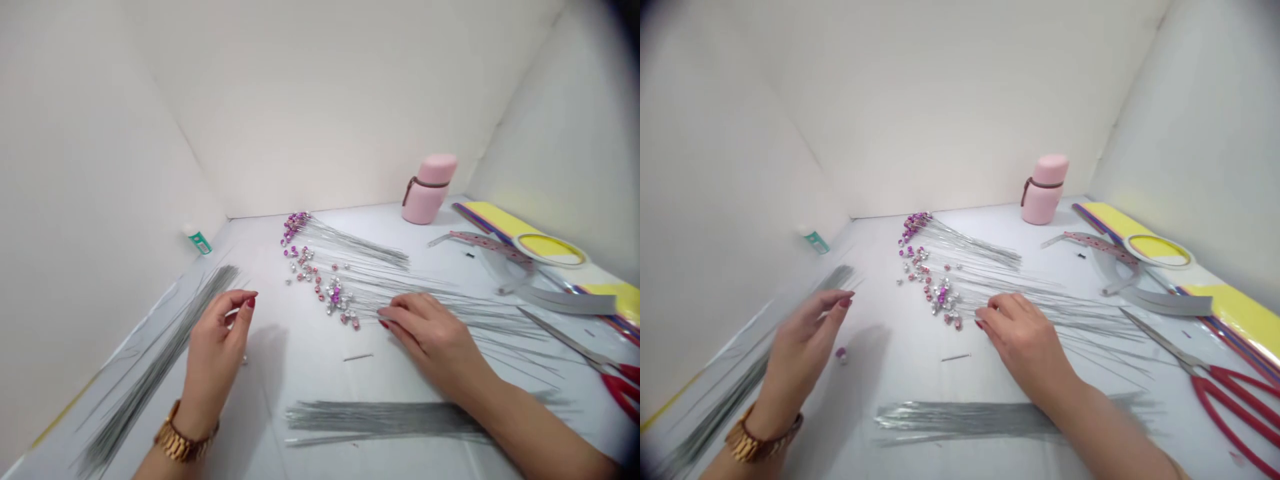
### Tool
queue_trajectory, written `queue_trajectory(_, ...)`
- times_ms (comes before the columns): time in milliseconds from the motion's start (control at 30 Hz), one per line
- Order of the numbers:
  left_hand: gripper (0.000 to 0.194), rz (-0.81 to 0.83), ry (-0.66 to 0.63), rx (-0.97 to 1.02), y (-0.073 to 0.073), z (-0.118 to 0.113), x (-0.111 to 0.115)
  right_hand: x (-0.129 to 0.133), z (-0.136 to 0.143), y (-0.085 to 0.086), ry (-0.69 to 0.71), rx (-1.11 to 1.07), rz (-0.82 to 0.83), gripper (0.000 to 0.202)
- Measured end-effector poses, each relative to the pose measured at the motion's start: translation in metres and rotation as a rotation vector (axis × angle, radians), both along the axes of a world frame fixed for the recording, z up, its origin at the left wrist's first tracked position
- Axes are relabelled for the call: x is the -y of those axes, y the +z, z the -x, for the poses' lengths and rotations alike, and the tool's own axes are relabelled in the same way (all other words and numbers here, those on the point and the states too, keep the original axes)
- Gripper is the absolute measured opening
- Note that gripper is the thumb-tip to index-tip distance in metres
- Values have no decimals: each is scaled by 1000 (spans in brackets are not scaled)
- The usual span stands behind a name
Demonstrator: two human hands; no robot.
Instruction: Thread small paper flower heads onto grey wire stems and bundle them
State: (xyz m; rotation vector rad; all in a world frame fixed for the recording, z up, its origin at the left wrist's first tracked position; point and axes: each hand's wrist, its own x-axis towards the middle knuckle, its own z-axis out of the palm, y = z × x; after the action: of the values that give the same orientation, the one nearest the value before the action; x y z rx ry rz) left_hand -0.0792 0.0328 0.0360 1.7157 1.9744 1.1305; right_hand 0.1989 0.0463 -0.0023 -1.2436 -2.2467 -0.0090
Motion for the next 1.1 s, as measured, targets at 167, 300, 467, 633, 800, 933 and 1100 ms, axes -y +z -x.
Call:
queue_trajectory(167,24,430,21,-452,11,34,-5,11,19,-13,215,52,256,12)
queue_trajectory(300,22,628,-83,-483,3,40,-3,11,25,-21,230,100,255,12)
queue_trajectory(467,16,599,-123,-466,2,37,-4,12,29,-26,227,119,185,22)
queue_trajectory(633,21,424,-76,76,6,13,-3,20,31,-16,134,-61,436,17)
queue_trajectory(800,15,588,-269,1027,-10,-25,7,25,35,-11,117,-522,914,12)
queue_trajectory(933,16,661,-267,1295,-22,-37,11,22,38,-12,145,-681,1094,13)
queue_trajectory(1100,15,697,-186,1378,-26,-42,14,21,37,-8,110,-680,1062,16)
